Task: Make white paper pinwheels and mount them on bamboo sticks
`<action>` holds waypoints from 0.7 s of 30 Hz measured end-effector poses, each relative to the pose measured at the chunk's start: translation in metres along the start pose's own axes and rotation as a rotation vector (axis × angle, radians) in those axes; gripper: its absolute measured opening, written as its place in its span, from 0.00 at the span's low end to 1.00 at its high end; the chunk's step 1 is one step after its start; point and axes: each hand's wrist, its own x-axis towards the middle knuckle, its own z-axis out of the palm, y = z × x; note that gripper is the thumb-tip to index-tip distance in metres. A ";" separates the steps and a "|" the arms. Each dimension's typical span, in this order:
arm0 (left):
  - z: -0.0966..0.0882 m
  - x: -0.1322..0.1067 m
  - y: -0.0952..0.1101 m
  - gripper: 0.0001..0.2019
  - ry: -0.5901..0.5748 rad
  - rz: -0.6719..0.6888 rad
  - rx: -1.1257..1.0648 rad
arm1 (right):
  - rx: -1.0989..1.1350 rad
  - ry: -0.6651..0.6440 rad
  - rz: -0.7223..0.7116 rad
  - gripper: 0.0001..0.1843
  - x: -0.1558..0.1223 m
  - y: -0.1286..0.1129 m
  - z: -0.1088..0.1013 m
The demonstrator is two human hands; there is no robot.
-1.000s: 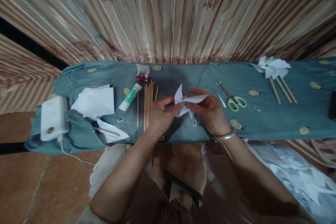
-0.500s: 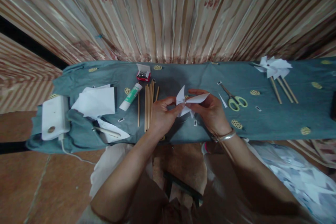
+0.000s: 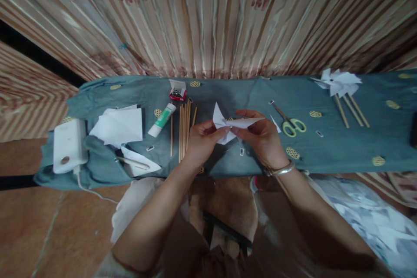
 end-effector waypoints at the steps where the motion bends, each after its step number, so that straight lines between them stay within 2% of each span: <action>1: 0.001 -0.001 0.001 0.15 -0.002 -0.007 -0.012 | 0.005 -0.005 0.010 0.28 -0.001 0.000 0.000; 12: 0.006 -0.007 0.003 0.15 -0.039 -0.078 -0.070 | 0.033 -0.042 -0.003 0.25 -0.006 0.000 -0.004; 21: 0.006 -0.008 -0.001 0.15 -0.044 -0.140 -0.114 | 0.090 -0.032 0.086 0.24 -0.007 0.005 -0.005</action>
